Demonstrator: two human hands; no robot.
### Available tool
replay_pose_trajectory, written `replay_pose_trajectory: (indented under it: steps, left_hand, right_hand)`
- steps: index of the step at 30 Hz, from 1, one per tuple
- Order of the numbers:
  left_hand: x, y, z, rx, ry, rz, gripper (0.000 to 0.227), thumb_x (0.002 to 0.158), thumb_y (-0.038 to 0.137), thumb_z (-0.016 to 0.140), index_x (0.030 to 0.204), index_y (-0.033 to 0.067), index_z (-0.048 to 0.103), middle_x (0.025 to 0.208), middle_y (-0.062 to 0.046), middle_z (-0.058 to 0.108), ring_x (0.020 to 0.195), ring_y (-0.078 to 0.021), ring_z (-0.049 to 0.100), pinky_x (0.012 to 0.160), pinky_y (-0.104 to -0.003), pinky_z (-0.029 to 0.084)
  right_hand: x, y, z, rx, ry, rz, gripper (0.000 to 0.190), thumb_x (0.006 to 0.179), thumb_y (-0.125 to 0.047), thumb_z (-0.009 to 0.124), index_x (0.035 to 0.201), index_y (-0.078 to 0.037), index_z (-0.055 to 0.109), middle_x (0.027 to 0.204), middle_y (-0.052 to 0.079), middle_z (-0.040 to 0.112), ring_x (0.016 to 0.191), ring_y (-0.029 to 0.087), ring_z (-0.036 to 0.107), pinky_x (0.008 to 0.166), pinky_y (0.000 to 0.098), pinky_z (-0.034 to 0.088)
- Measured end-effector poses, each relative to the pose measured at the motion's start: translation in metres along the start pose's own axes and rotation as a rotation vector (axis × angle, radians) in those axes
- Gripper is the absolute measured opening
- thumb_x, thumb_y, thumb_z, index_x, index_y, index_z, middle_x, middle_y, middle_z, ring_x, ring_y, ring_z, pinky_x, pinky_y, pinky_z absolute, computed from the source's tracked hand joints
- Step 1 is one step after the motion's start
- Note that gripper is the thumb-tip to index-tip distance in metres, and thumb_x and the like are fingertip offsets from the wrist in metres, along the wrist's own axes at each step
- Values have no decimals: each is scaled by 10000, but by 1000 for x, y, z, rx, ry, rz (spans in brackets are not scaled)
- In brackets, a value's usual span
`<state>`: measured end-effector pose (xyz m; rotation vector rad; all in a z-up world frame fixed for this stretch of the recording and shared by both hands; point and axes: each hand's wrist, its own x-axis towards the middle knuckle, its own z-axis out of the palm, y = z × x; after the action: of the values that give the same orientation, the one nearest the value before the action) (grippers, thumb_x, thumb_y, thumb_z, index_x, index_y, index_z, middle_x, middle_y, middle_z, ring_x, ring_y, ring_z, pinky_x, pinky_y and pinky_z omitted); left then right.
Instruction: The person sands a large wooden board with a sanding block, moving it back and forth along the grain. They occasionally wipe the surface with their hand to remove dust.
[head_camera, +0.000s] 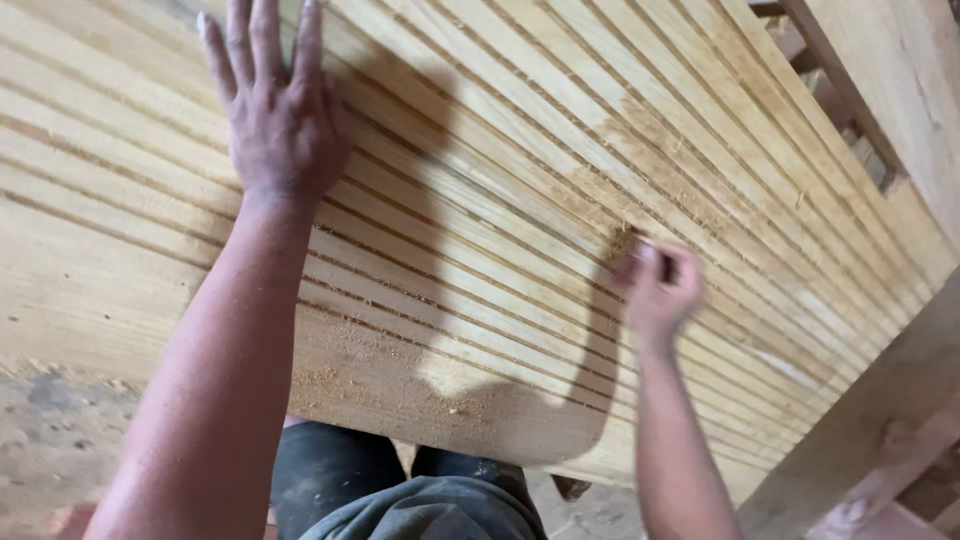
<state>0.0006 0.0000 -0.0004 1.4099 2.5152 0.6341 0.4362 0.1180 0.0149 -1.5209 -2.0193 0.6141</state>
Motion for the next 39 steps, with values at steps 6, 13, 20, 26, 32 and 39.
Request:
replay_pose_trajectory:
  steps: [6, 13, 20, 26, 32, 39]
  left_hand:
    - [0, 8, -7, 23, -32, -10, 570, 1062, 162, 462, 1620, 46, 448, 1706, -264, 269, 1598, -442, 152, 1288, -639, 46]
    - [-1, 7, -4, 67, -61, -39, 571, 1104, 239, 423, 1648, 66, 430, 1722, -248, 237, 1609, -431, 133, 1299, -637, 47]
    - [2, 1, 0, 70, -94, -9, 631, 1084, 342, 497, 1631, 46, 389, 1718, -269, 202, 1606, -465, 106, 1294, -669, 38]
    - [6, 0, -8, 9, -54, 133, 709, 1010, 401, 672, 1585, 75, 416, 1665, -270, 214, 1558, -472, 87, 1247, -712, 74]
    - [-2, 34, -2, -300, -88, 572, 374, 975, 257, 693, 1304, 92, 624, 1327, -128, 625, 1331, -314, 545, 1203, -586, 384]
    - [1, 70, 16, -158, -371, 702, 115, 944, 179, 672, 1036, 114, 698, 989, -54, 675, 976, -251, 605, 912, -503, 449]
  right_hand:
    - [-12, -73, 75, 610, -226, 381, 41, 990, -51, 646, 995, -41, 685, 904, 74, 722, 695, 112, 686, 575, 249, 586]
    - [-36, -74, 72, -64, 37, 59, 163, 1012, -104, 706, 1157, -42, 665, 1204, 133, 642, 1094, 243, 616, 940, 381, 553]
    - [-38, -65, 101, -457, 111, 201, 713, 1076, -369, 646, 1604, -22, 315, 1664, 282, 228, 1569, 435, 189, 1267, 635, 166]
    - [-29, -79, 105, -514, 101, 261, 694, 1062, -401, 648, 1571, -22, 367, 1632, 294, 267, 1540, 451, 238, 1253, 634, 190]
    - [-33, -85, 104, -540, 102, 294, 664, 1047, -372, 660, 1559, -24, 419, 1626, 272, 308, 1519, 456, 276, 1244, 612, 222]
    - [-33, -80, 105, -547, 95, 300, 644, 1095, -353, 654, 1603, -46, 403, 1663, 231, 306, 1552, 435, 277, 1284, 575, 235]
